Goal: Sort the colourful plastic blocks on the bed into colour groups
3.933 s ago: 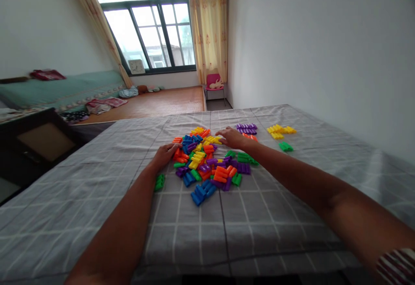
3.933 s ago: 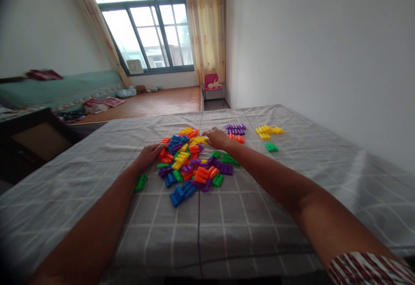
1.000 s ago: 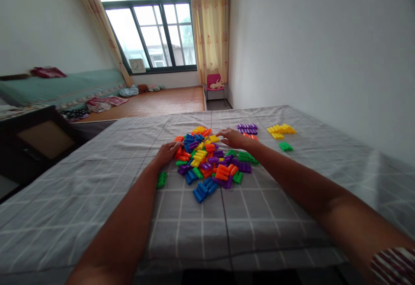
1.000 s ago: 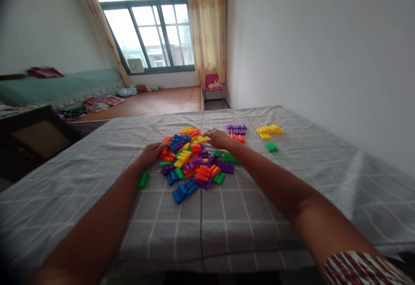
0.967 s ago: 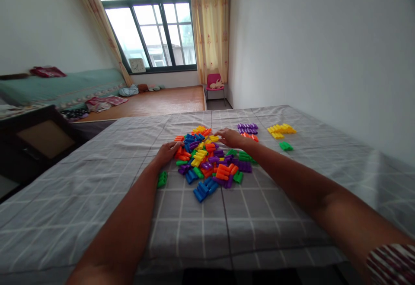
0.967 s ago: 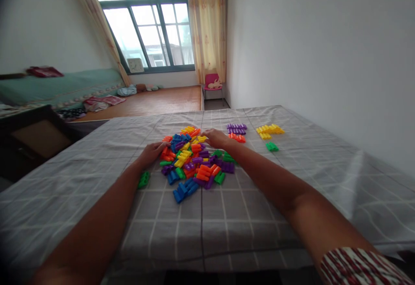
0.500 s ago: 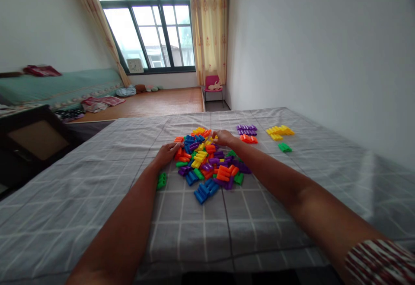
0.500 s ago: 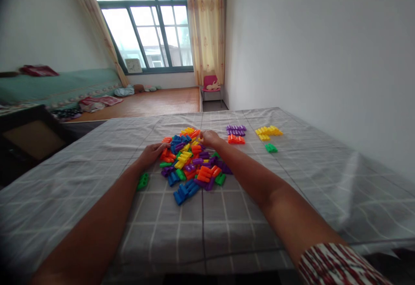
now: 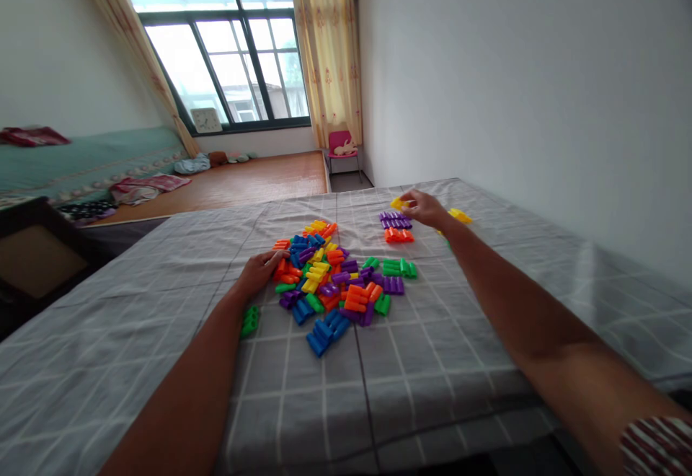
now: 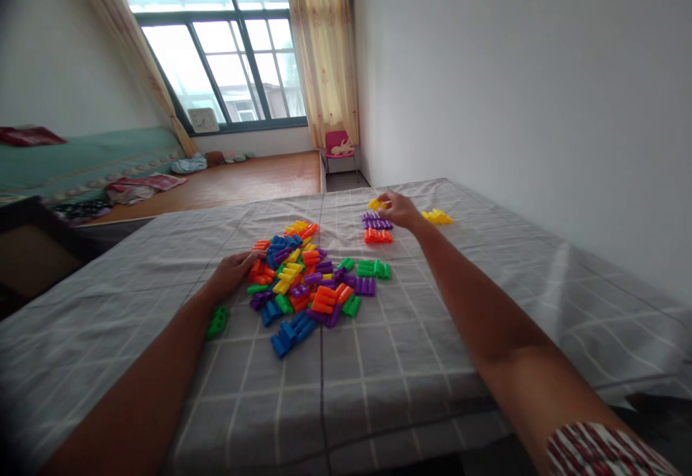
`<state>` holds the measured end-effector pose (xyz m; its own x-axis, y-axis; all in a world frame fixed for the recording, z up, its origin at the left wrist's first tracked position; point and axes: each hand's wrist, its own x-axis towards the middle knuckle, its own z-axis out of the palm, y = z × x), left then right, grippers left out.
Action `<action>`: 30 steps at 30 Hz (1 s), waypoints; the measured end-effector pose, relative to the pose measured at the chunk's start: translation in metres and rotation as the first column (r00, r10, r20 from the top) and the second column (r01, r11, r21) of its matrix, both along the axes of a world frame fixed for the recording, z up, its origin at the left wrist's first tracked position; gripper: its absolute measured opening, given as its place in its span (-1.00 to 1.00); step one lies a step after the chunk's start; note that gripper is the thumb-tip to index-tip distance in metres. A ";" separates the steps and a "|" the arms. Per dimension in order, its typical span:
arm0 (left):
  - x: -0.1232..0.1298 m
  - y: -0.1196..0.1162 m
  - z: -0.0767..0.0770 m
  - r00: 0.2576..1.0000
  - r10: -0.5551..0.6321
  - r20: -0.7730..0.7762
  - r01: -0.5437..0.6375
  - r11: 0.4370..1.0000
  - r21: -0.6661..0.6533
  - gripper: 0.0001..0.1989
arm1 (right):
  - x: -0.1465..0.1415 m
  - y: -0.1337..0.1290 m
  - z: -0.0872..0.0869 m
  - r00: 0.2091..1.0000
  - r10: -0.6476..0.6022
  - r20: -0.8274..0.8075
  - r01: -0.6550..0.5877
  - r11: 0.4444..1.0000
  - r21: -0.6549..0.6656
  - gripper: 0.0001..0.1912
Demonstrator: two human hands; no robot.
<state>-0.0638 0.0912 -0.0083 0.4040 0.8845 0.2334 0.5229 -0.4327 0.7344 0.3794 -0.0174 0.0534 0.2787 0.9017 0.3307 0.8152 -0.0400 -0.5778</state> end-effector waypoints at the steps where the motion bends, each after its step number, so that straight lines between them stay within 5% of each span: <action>1: 0.000 0.001 0.000 1.000 0.003 -0.003 -0.003 1.000 0.001 -0.36 | 0.022 -0.012 0.001 0.998 -0.050 -0.027 0.050 0.999 -0.008 -0.65; 5: -0.002 0.004 -0.001 1.000 0.003 -0.015 -0.003 1.000 0.004 -0.37 | 0.085 -0.054 -0.004 0.991 -0.125 -0.054 0.121 0.990 -0.071 -0.65; 9: -0.002 0.003 0.000 1.000 0.013 -0.021 -0.013 1.000 -0.006 -0.43 | 0.109 -0.068 -0.017 0.984 -0.166 -0.066 0.155 0.977 -0.144 -0.63; 16: 0.000 -0.002 0.002 1.000 0.028 -0.006 -0.028 1.000 -0.015 -0.48 | 0.140 -0.056 -0.040 0.965 -0.261 -0.013 0.251 0.940 -0.233 -0.78; 22: 0.000 -0.002 0.003 1.000 0.026 -0.013 -0.026 1.000 -0.012 -0.43 | 0.154 -0.038 -0.053 0.897 -0.409 0.165 0.439 0.789 -0.430 -0.67; 30: 0.000 -0.001 0.002 0.999 0.024 -0.023 -0.024 1.000 -0.012 -0.45 | 0.144 -0.034 -0.064 0.860 -0.363 0.358 0.482 0.809 -0.337 -0.69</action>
<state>-0.0641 0.0906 -0.0063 0.3881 0.8966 0.2132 0.5499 -0.4109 0.7272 0.5233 -0.0512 -0.0102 0.6189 0.7810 0.0837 0.7785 -0.5958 -0.1974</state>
